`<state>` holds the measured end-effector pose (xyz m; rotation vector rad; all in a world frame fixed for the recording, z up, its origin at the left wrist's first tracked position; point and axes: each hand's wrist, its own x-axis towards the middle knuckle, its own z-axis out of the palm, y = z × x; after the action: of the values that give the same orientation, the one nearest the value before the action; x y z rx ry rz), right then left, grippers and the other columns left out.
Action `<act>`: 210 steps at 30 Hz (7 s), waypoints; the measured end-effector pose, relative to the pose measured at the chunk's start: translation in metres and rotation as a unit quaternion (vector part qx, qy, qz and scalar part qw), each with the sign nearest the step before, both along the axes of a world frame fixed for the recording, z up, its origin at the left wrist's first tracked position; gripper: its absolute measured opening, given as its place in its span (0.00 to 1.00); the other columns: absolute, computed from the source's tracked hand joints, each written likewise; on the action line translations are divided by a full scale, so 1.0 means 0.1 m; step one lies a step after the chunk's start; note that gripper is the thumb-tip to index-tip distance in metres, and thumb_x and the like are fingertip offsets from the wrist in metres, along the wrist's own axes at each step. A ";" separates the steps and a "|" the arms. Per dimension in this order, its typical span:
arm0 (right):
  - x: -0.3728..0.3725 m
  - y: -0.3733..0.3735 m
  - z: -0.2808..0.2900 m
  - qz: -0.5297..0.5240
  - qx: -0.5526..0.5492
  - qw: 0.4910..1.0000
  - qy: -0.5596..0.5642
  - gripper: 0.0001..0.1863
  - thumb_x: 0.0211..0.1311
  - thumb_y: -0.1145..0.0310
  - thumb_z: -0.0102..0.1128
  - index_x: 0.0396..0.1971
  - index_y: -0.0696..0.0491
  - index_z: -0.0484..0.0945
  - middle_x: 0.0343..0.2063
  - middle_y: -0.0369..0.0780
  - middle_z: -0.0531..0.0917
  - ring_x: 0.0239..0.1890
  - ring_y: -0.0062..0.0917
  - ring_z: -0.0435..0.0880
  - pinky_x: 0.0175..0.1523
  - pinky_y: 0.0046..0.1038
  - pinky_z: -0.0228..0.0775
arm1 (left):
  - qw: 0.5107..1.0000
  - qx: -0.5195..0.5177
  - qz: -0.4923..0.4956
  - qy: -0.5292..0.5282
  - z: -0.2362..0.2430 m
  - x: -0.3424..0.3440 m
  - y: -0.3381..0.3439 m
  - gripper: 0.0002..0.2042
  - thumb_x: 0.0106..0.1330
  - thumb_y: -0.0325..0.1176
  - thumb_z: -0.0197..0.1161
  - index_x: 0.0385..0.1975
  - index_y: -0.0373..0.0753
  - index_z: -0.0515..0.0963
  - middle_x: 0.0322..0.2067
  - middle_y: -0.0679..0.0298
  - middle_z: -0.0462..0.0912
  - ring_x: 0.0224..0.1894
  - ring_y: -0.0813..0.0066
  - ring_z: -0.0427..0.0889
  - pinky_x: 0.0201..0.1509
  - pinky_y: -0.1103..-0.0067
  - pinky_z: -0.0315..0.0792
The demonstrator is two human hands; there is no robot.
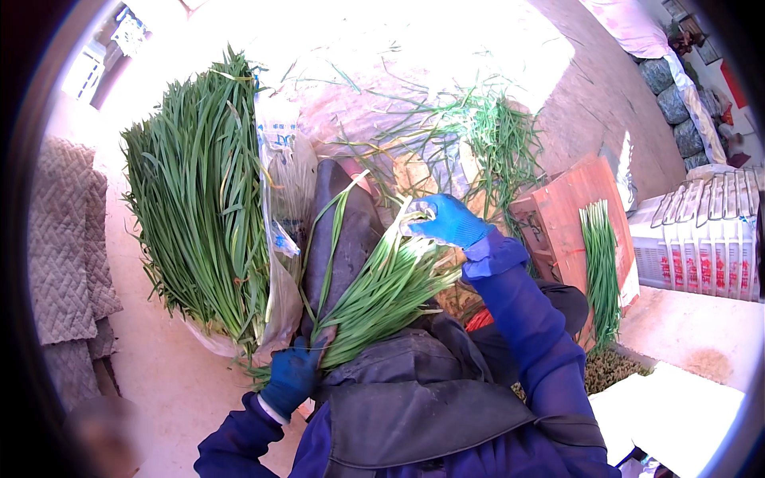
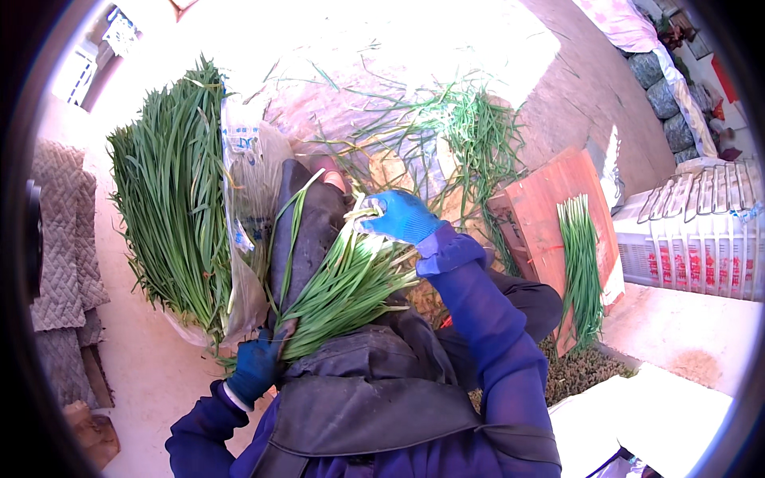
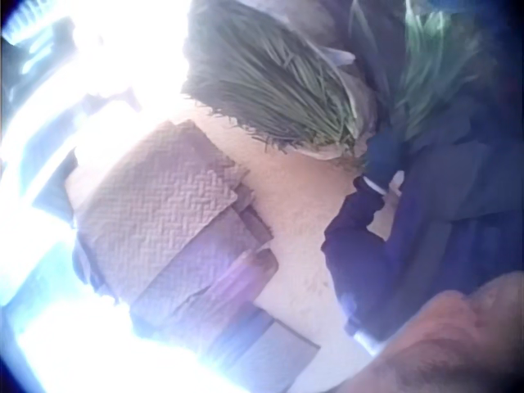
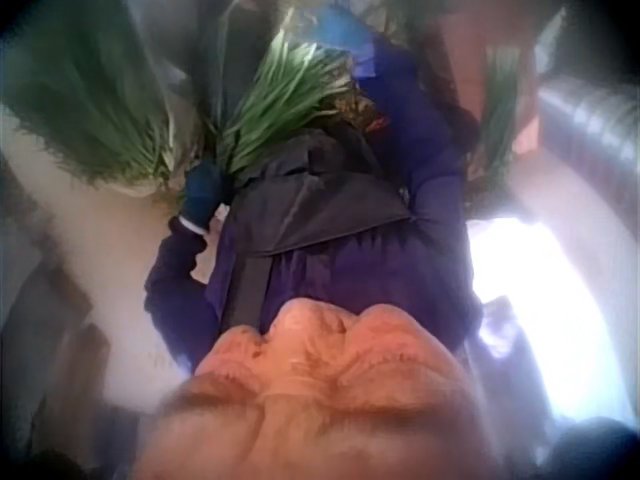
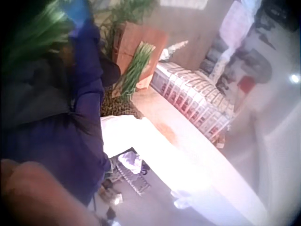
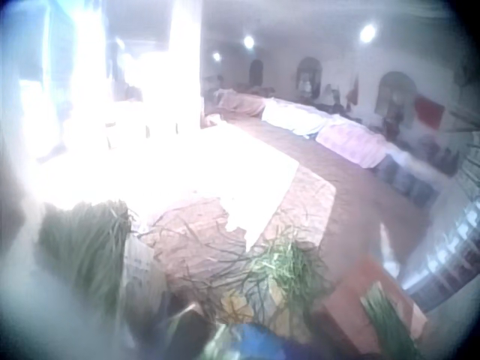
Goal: The person picks up large bundles of green onions, removes the outer dry leaves by hand, and places the cleaned bundles onto a wooden surface.
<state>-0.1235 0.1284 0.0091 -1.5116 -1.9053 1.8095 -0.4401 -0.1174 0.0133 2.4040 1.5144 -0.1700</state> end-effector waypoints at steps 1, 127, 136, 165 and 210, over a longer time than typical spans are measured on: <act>0.03 -0.01 -0.06 -0.046 -0.042 0.991 0.116 0.14 0.54 0.69 0.65 0.39 0.58 0.79 0.29 0.37 0.82 0.30 0.16 0.79 0.35 0.20 0.71 | 1.000 0.020 -0.010 -0.011 -0.02 0.02 0.02 0.39 0.49 0.32 0.60 0.66 0.56 0.55 0.28 0.56 0.68 0.18 0.62 0.72 0.19 0.67 0.61; 0.35 -0.75 -1.29 -0.355 -0.065 0.857 0.368 0.08 0.60 0.69 0.56 0.38 0.55 0.75 0.27 0.38 0.81 0.28 0.27 0.81 0.32 0.25 0.72 | 0.976 -0.077 0.115 -0.168 -0.07 0.08 -0.06 0.38 0.47 0.25 0.64 0.64 0.38 0.58 0.56 0.52 0.71 0.48 0.57 0.80 0.44 0.73 0.76; 1.54 -0.22 -1.52 -0.542 -0.037 0.811 0.218 0.12 0.63 0.71 0.48 0.46 0.51 0.69 0.33 0.34 0.76 0.25 0.16 0.77 0.23 0.18 0.71 | 0.967 -0.087 0.130 -0.200 -0.04 0.05 -0.06 0.35 0.51 0.24 0.63 0.63 0.37 0.59 0.58 0.52 0.70 0.56 0.58 0.74 0.53 0.75 0.72; -0.07 -0.76 -1.46 -0.090 -0.185 0.931 0.303 0.29 0.59 0.59 0.61 0.57 0.57 0.68 0.42 0.39 0.79 0.43 0.20 0.77 0.45 0.23 0.69 | 0.980 -0.082 0.105 -0.146 0.07 0.08 0.00 0.37 0.46 0.25 0.66 0.61 0.39 0.62 0.57 0.58 0.72 0.50 0.60 0.78 0.48 0.76 0.75; -0.11 -0.98 -1.24 -0.285 -0.399 0.568 0.661 0.25 0.70 0.59 0.42 0.60 0.58 0.61 0.48 0.45 0.77 0.50 0.34 0.77 0.59 0.37 0.68 | 0.985 -0.134 -0.019 0.108 0.85 0.48 0.03 0.40 0.48 0.44 0.69 0.63 0.40 0.60 0.37 0.53 0.77 0.32 0.56 0.79 0.32 0.70 0.73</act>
<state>-0.1343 0.0308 -0.1149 -0.2243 0.1478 2.2645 -0.3925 -0.1149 0.0979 2.2561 1.4281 -0.6210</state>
